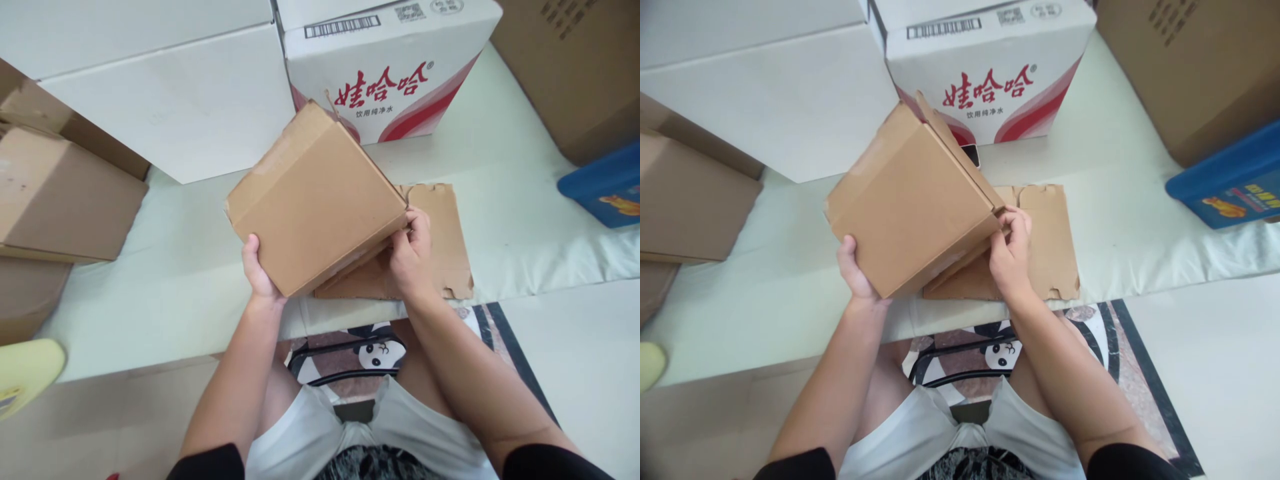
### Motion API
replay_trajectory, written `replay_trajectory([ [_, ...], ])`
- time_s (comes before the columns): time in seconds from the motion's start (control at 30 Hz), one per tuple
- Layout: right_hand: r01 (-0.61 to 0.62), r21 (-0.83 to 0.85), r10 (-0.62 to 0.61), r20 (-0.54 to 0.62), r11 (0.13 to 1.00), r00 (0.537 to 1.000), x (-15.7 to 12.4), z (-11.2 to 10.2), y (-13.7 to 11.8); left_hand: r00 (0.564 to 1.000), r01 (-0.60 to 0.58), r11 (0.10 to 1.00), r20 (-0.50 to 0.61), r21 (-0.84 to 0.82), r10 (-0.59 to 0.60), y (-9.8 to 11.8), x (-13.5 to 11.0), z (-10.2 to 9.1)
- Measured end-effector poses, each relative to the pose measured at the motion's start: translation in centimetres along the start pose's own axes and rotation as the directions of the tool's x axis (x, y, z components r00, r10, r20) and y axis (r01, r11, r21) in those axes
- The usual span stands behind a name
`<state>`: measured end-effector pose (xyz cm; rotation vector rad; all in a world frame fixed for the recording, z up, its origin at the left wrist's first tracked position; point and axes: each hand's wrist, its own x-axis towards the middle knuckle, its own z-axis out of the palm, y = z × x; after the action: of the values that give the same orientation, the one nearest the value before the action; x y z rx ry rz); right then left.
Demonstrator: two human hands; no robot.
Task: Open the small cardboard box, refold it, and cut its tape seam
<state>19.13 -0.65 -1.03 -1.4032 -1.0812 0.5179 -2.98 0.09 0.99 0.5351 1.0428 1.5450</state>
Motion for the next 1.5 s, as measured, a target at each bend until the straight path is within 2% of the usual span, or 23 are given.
replay_trajectory([
  [1.5, -0.050, -0.049, 0.054, 0.080, 0.998, 0.995, -0.17, -0.20, 0.31, 1.000, -0.015, 1.000, 0.012, 0.021, 0.014, 0.00, -0.14, 0.06],
])
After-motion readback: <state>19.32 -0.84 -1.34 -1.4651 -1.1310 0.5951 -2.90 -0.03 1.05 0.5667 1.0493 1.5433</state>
